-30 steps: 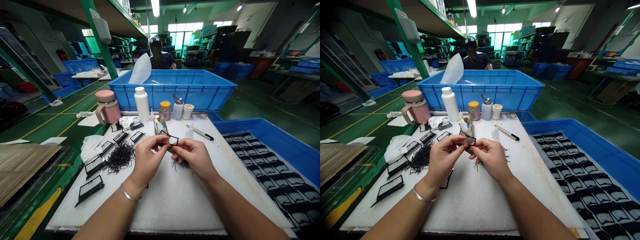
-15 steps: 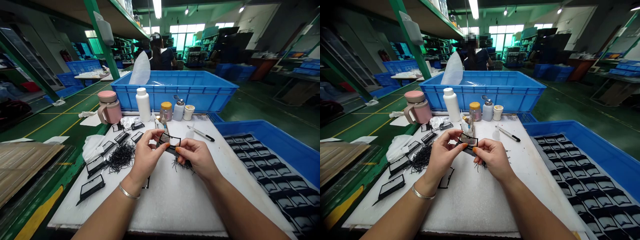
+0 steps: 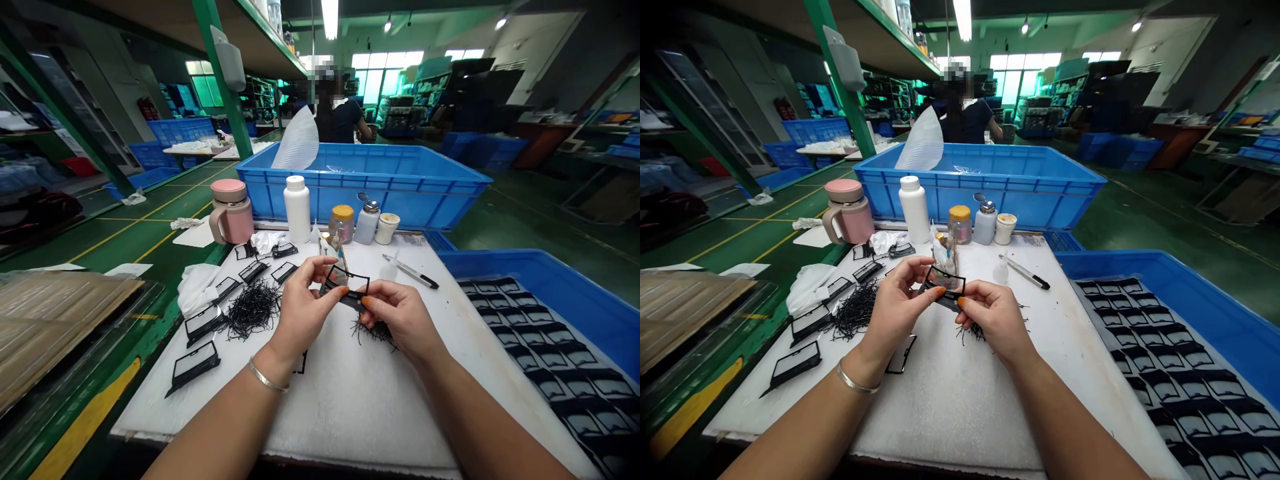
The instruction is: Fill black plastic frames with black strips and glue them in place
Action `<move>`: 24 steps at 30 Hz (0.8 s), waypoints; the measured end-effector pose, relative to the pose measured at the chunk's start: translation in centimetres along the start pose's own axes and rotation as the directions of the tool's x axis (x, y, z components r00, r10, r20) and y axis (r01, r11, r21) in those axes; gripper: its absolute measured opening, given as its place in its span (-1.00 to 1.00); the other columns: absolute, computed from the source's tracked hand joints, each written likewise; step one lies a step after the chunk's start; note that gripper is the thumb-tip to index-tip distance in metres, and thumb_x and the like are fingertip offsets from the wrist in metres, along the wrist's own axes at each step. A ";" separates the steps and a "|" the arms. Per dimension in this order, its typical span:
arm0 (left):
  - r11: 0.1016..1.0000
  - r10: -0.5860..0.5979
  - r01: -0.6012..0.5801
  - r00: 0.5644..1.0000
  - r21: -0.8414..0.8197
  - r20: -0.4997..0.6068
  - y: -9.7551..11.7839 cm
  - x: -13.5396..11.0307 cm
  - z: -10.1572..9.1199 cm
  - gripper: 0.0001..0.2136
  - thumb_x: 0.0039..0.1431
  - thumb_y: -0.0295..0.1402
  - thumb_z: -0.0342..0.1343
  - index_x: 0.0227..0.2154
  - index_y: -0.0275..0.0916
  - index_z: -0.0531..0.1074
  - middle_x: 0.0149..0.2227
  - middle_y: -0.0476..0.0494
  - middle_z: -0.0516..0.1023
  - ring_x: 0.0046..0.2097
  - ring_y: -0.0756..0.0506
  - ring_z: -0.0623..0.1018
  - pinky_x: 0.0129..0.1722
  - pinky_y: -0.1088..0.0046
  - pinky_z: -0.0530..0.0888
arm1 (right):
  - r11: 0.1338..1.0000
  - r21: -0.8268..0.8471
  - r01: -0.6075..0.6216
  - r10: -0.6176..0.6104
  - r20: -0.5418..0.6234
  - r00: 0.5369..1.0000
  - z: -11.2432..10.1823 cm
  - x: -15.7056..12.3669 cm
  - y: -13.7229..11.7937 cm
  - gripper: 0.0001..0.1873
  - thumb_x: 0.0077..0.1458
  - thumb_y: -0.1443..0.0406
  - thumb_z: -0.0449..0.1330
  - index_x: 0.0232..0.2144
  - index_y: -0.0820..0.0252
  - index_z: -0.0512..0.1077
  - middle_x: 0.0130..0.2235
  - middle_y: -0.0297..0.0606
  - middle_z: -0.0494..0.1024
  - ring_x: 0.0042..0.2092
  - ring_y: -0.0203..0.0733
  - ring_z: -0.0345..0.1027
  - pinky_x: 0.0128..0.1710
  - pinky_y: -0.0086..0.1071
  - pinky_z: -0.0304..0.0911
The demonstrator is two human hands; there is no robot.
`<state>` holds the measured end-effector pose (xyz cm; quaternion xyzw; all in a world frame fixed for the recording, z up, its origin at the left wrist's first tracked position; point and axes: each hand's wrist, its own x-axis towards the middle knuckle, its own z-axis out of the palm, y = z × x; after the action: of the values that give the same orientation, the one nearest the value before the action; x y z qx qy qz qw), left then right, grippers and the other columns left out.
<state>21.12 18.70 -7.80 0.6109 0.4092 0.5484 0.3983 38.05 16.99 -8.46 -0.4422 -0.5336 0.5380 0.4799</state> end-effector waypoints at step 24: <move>0.994 0.085 -0.077 0.989 0.072 -0.120 1.0 0.6 -1.9 -0.61 0.04 -0.37 0.25 -0.04 -0.18 0.37 -0.16 -0.16 0.44 -0.13 -0.09 0.43 -0.40 0.57 0.41 | 0.999 0.023 0.022 -0.020 -0.075 0.997 -1.5 1.0 1.4 -0.76 -0.05 0.16 0.37 -0.40 0.19 0.50 -0.55 -0.32 0.42 -0.55 -0.33 0.26 -0.57 -0.49 0.18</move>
<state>19.31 19.03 -6.52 0.6051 0.4259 0.5867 0.3290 39.28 18.26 -9.93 -0.4508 -0.5134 0.5222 0.5104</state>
